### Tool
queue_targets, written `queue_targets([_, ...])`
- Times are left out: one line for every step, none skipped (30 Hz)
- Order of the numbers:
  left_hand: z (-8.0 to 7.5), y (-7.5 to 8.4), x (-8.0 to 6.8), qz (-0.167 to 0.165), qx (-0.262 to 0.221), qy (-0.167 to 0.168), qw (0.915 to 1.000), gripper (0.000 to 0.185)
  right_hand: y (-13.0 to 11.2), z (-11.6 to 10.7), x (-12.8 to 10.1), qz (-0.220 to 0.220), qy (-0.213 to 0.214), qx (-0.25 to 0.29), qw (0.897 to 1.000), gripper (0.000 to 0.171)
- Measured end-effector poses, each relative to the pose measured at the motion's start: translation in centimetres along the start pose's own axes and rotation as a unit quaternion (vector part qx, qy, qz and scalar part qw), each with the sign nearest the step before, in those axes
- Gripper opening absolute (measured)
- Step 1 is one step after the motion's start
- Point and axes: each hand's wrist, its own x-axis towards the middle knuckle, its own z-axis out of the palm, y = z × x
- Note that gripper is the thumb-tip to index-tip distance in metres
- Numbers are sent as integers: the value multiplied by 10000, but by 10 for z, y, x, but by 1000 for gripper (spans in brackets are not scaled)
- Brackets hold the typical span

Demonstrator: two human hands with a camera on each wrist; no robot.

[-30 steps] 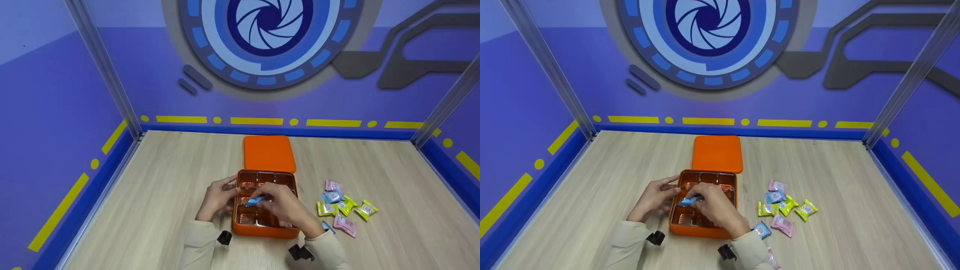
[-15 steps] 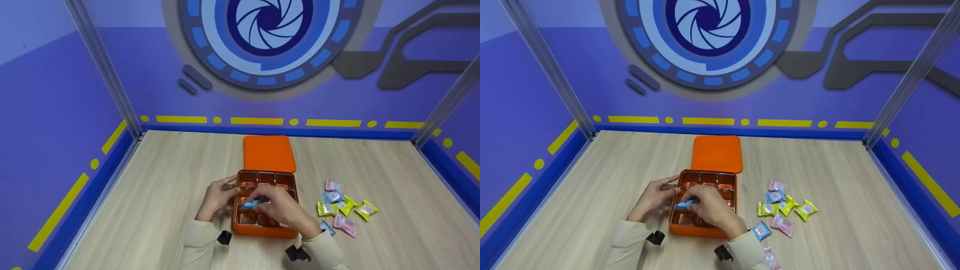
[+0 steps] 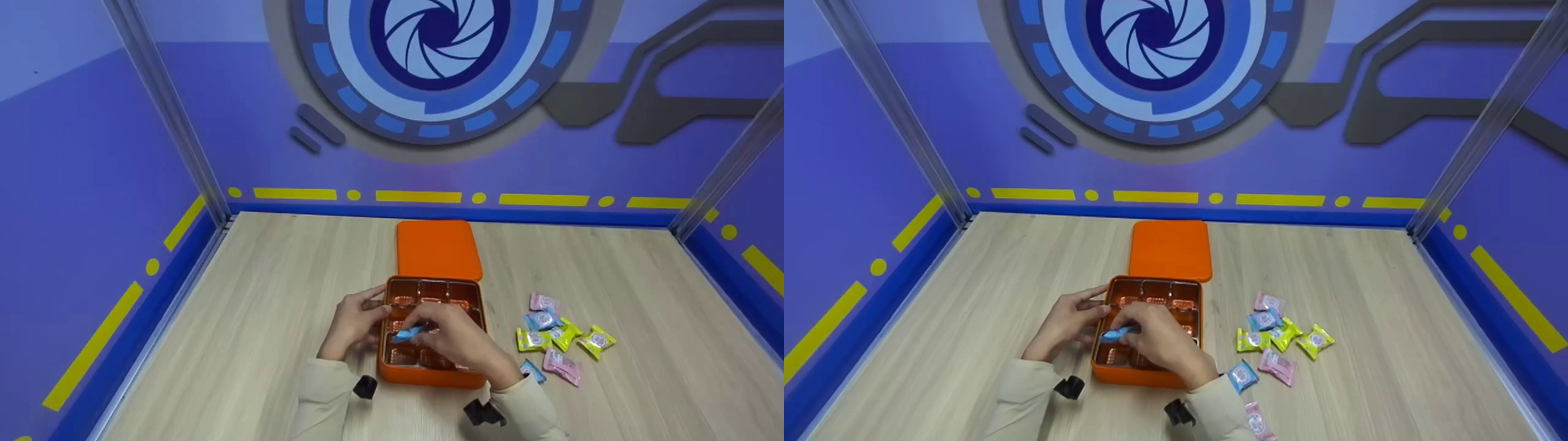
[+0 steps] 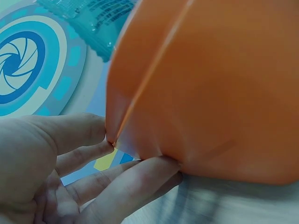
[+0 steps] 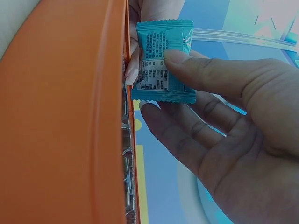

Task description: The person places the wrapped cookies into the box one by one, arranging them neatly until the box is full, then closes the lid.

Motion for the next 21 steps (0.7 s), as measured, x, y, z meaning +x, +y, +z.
queue_targets([0,0,0,19,11,-6,10000,50,0,0,0,-5,-8,-10,10000,24])
queue_targets([0,0,0,3,4,-10,10000,50,0,0,0,-10,-22,-20,10000,24])
queue_targets([0,-1,0,-42,-18,-13,10000,50,0,0,0,18,-47,-34,10000,24])
queue_targets([0,-1,0,-77,-53,-19,10000,50,0,1,0,60,-76,-39,9999,24])
queue_targets([0,-1,-1,-91,-61,-24,9999,50,-1,1,1,84,-96,-52,9999,24])
queue_targets([0,-1,-1,-113,-88,-23,9999,51,-1,1,1,114,-113,-77,9998,24])
queue_targets([-1,-1,-1,-125,-103,-16,9999,51,-1,1,1,153,-133,-89,9998,25])
queue_targets([-1,-1,-1,-129,-107,-9,9999,51,-2,2,2,166,-144,-107,9997,25])
queue_targets([-1,0,-1,-128,-125,-12,9998,51,-2,2,2,177,-152,-104,9997,25])
queue_targets([-1,0,-1,-125,-140,-13,9998,51,-3,2,3,192,-156,-94,9996,25])
queue_targets([-1,0,-1,-126,-134,-9,9998,51,-3,2,3,185,-154,-91,9997,25])
queue_targets([-1,0,-1,-126,-143,-10,9998,51,-3,3,3,180,-158,-66,9997,25])
queue_targets([-1,-1,-1,-112,-136,-13,9998,50,-3,3,3,171,-165,-37,9997,25])
queue_targets([0,-1,-1,-115,-138,-16,9998,50,-3,4,3,128,-163,-31,9998,25])
queue_targets([0,-1,0,-116,-139,-20,9998,51,-3,4,3,89,-165,-23,9998,25])
queue_targets([0,-1,0,-114,-134,-20,9998,51,-2,4,3,48,-165,-39,9998,25])
queue_targets([-1,-1,0,-110,-129,-27,9999,51,-2,5,3,-5,-166,-57,9998,24])
queue_targets([-1,0,0,-115,-135,-35,9998,51,-2,5,3,-51,-168,-77,9998,24])
queue_targets([-1,0,0,-116,-131,-39,9998,51,-1,5,3,-90,-167,-108,9998,24])
queue_targets([-1,0,0,-126,-133,-48,9998,51,-1,5,3,-126,-163,-137,9997,24])
queue_targets([-1,0,0,-132,-139,-62,9998,51,0,5,3,-138,-162,-153,9997,24])
